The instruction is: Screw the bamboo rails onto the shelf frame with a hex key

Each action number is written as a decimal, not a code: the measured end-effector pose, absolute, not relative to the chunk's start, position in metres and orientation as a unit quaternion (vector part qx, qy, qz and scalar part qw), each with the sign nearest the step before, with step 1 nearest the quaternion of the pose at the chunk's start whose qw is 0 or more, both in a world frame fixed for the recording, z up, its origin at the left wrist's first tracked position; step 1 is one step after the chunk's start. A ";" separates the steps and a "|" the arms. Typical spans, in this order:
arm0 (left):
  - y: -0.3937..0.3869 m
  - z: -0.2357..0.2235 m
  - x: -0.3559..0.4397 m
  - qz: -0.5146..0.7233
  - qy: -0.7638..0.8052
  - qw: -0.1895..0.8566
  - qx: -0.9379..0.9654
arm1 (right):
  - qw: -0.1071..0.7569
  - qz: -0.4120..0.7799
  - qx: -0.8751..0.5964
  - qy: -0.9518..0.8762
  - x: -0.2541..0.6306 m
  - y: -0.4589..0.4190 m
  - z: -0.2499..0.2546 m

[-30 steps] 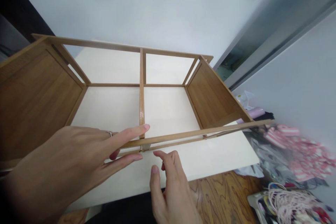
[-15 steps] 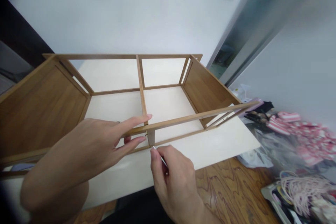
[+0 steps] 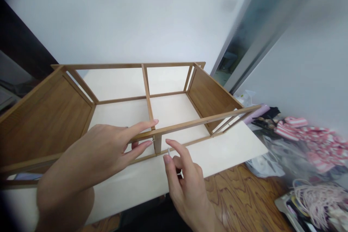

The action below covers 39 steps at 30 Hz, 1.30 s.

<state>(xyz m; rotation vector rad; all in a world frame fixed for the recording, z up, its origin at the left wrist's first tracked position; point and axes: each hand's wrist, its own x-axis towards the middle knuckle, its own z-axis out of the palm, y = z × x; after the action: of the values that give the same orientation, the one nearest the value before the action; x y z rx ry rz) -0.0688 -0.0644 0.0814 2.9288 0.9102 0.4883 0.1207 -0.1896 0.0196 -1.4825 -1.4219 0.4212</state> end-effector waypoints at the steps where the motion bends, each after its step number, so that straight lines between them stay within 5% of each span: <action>1: -0.064 0.082 -0.069 0.155 0.296 0.019 0.942 | 0.506 0.163 -0.617 -0.580 0.122 -0.191 0.016; 26: -0.060 0.072 -0.070 0.171 0.274 -0.043 0.945 | 0.512 0.047 -0.569 -0.641 0.119 -0.174 0.012; 39: -0.058 0.070 -0.073 0.174 0.266 -0.050 0.947 | 0.486 -0.111 -0.552 -0.669 0.103 -0.169 0.020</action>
<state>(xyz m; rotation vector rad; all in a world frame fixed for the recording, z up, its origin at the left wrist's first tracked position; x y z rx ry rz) -0.0735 -0.0583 0.0701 3.0715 0.8647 0.5660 0.1026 -0.1688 0.0196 -1.3427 -1.6269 -0.2700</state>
